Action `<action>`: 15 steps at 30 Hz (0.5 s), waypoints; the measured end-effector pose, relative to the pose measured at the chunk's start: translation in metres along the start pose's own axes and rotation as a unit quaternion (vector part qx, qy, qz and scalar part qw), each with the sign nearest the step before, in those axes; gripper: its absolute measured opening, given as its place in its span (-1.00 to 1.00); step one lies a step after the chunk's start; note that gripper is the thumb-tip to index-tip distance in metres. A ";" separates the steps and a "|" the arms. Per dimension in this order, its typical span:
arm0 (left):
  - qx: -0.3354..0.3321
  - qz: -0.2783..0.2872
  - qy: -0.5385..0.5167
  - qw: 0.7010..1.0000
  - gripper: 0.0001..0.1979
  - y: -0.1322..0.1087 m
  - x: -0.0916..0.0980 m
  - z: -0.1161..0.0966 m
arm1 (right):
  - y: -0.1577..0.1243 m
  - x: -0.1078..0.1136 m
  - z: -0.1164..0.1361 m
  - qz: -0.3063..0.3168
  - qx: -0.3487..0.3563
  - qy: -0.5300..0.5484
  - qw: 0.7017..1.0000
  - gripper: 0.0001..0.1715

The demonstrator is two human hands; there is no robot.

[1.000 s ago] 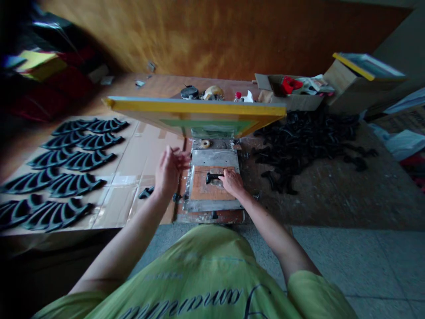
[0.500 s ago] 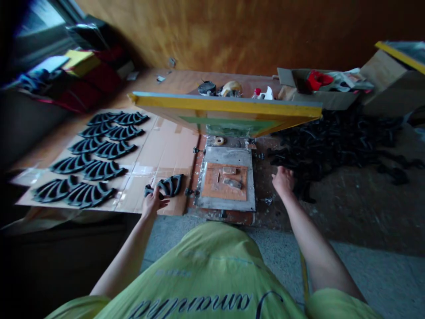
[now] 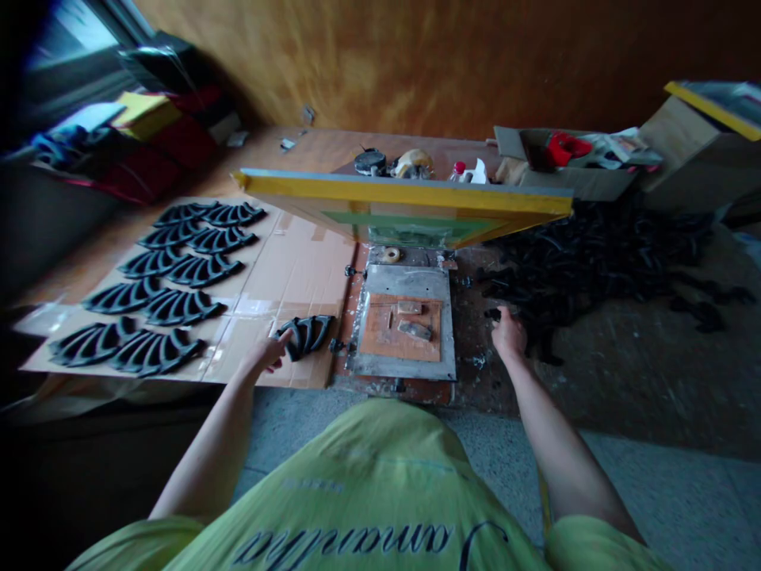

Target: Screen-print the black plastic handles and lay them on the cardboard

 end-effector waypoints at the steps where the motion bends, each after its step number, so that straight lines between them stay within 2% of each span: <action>1: -0.027 0.019 -0.018 0.999 -0.54 0.003 -0.001 -0.017 | -0.006 0.003 0.017 -0.026 0.048 0.021 0.998 -0.52; 3: -0.078 0.028 -0.076 0.994 -0.53 0.009 -0.006 -0.065 | -0.020 0.004 0.063 -0.050 0.202 0.056 0.977 -0.58; 4: -0.083 0.016 -0.105 0.991 -0.50 0.013 -0.009 -0.095 | -0.029 0.001 0.090 -0.043 0.286 0.066 0.955 -0.60; 6: -0.147 -0.017 -0.178 0.973 -0.39 0.018 -0.015 -0.163 | -0.046 -0.009 0.140 -0.009 0.417 0.059 0.907 -0.61; 8: -0.225 -0.027 -0.246 0.942 -0.32 0.020 -0.019 -0.225 | -0.058 -0.020 0.178 0.014 0.476 0.032 0.879 -0.61; 10: -0.263 -0.034 -0.267 0.926 -0.30 0.019 -0.021 -0.267 | -0.064 -0.029 0.199 0.021 0.482 0.006 0.876 -0.63; 12: -0.278 -0.040 -0.263 0.923 -0.29 0.011 -0.023 -0.281 | -0.066 -0.032 0.203 0.025 0.471 -0.005 0.882 -0.63; 13: -0.280 -0.043 -0.259 0.923 -0.29 0.004 -0.024 -0.278 | -0.066 -0.032 0.199 0.030 0.469 -0.004 0.883 -0.62; 15: -0.271 -0.044 -0.255 0.927 -0.30 -0.015 -0.030 -0.257 | -0.064 -0.026 0.182 0.049 0.458 0.018 0.888 -0.58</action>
Point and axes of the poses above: each hand's wrist, its own y-axis towards the middle knuckle, its own x-axis out of the back of the hand, z = x × y, the point moved 3 cm from there along y, towards the middle knuckle, and after that the axes turned 10 degrees about z, right-handed, at the moved point
